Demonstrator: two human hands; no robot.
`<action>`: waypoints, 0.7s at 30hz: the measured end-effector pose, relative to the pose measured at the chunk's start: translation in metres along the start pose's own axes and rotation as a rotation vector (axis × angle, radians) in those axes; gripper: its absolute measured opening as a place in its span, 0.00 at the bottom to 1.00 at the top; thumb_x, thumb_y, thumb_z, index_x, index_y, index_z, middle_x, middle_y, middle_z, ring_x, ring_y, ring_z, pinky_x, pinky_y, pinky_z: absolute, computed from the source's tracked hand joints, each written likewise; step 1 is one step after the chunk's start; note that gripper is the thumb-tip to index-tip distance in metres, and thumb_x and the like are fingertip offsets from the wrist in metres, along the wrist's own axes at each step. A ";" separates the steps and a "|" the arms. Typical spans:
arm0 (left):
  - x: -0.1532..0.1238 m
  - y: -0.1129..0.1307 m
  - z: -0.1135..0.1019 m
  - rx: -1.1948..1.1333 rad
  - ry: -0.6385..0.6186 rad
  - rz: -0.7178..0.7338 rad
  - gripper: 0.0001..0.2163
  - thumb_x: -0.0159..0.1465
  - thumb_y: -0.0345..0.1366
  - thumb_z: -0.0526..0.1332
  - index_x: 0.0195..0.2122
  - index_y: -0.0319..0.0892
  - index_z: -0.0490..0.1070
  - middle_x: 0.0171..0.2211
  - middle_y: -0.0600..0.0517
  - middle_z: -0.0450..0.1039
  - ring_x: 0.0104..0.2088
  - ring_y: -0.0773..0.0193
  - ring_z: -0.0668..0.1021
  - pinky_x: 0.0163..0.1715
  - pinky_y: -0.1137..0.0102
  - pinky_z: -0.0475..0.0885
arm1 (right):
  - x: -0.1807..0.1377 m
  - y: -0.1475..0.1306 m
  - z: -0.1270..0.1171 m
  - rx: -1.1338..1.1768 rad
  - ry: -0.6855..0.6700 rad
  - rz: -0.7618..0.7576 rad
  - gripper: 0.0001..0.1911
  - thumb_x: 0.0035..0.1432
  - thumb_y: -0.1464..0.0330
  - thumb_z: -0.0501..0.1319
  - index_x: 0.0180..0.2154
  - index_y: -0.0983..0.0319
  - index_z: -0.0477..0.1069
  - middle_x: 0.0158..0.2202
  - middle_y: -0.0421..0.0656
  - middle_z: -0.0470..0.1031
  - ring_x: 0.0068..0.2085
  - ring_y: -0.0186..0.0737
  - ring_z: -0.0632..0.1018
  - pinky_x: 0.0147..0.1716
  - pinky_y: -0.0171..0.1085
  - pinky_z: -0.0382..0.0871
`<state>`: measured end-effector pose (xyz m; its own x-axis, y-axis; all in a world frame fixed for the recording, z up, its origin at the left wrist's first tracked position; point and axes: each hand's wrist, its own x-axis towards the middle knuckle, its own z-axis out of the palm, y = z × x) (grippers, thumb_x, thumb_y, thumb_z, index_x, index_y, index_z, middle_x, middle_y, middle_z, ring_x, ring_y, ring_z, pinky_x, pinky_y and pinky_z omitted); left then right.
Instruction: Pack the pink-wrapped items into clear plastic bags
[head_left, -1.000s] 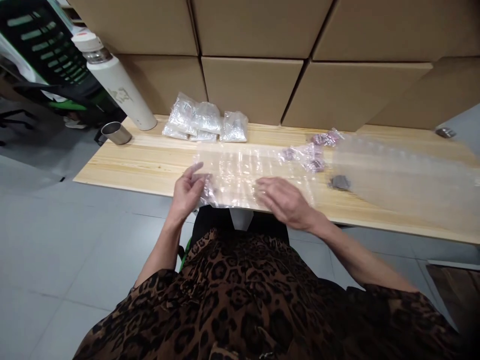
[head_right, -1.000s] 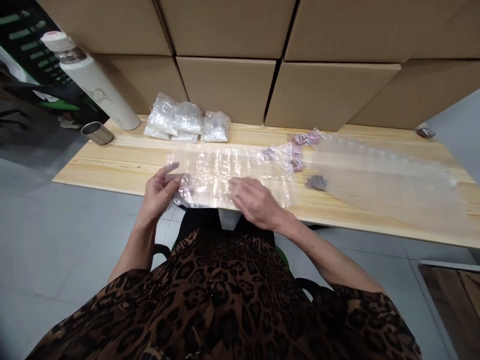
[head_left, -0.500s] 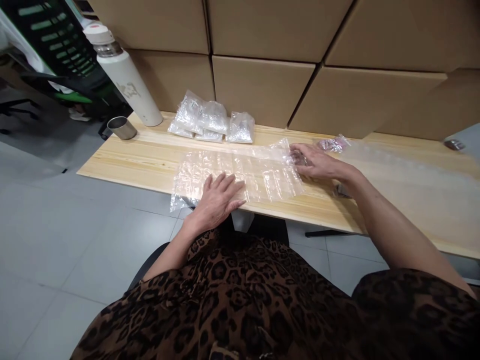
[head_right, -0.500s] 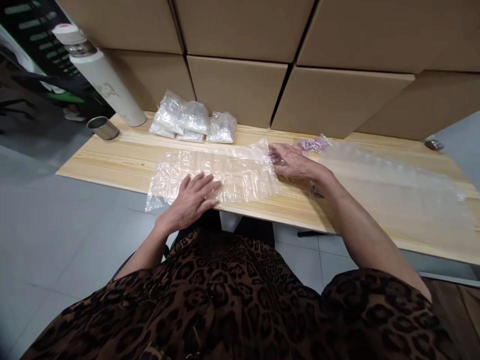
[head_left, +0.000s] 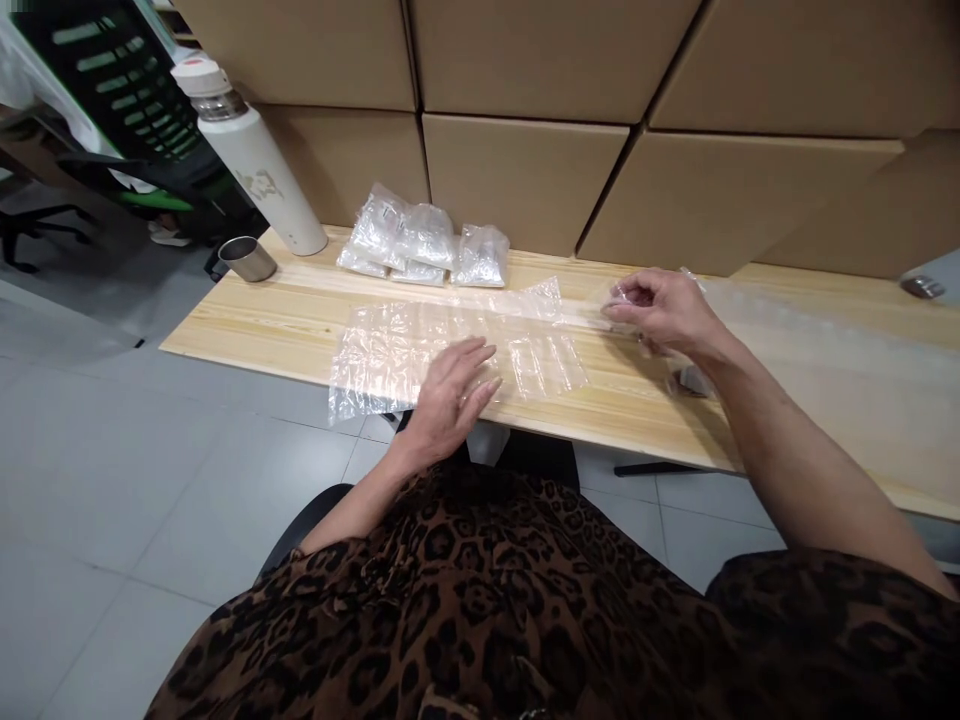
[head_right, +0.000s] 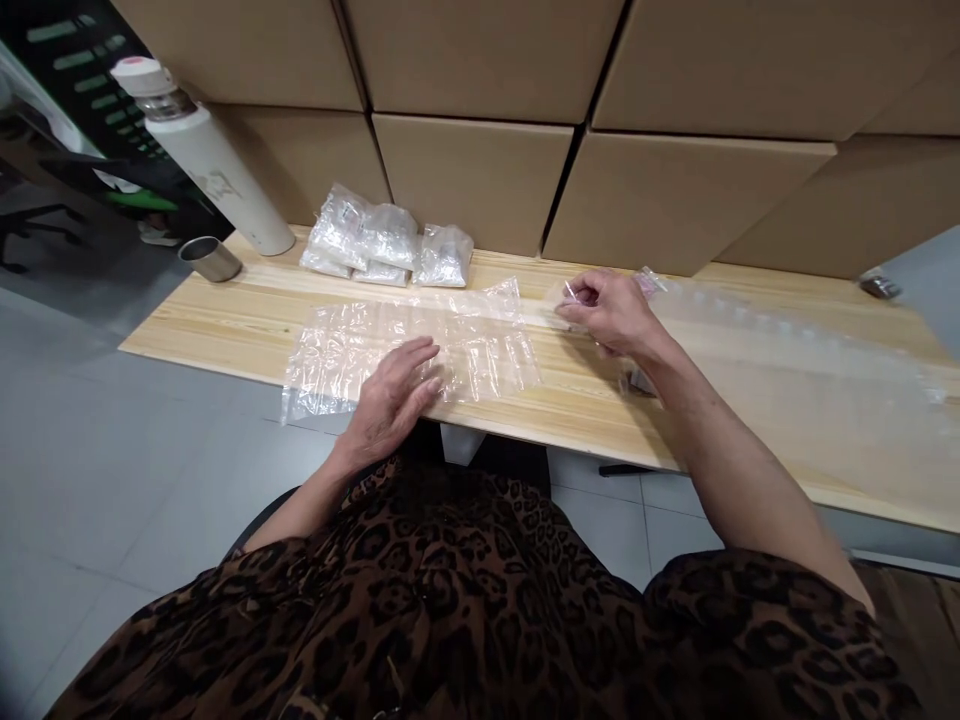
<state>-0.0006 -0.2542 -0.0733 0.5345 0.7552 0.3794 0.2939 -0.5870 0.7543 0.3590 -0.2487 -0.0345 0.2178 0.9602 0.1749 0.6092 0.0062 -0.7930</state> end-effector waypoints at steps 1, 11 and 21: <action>0.004 0.007 0.010 -0.183 0.003 -0.036 0.22 0.75 0.49 0.61 0.67 0.47 0.70 0.68 0.40 0.73 0.70 0.50 0.74 0.73 0.45 0.65 | -0.009 -0.012 0.003 0.119 0.006 0.006 0.23 0.45 0.50 0.79 0.33 0.57 0.77 0.32 0.44 0.78 0.35 0.47 0.79 0.38 0.50 0.79; 0.041 0.038 0.082 -1.257 -0.077 -0.667 0.18 0.67 0.47 0.72 0.47 0.39 0.75 0.43 0.43 0.84 0.39 0.58 0.88 0.41 0.63 0.84 | -0.062 -0.044 0.002 -0.077 -0.063 -0.053 0.23 0.66 0.47 0.65 0.50 0.57 0.82 0.51 0.51 0.83 0.49 0.52 0.82 0.51 0.53 0.78; 0.040 0.041 0.072 -1.305 0.026 -0.738 0.12 0.73 0.38 0.66 0.51 0.40 0.68 0.38 0.47 0.84 0.39 0.58 0.89 0.47 0.60 0.84 | -0.043 0.004 -0.049 -0.786 -0.469 0.040 0.30 0.71 0.60 0.52 0.67 0.71 0.66 0.61 0.66 0.74 0.61 0.63 0.75 0.63 0.53 0.67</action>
<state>0.0899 -0.2686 -0.0657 0.5671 0.7706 -0.2907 -0.4185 0.5736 0.7041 0.3894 -0.3041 -0.0167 0.0225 0.9717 -0.2351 0.9888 -0.0563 -0.1382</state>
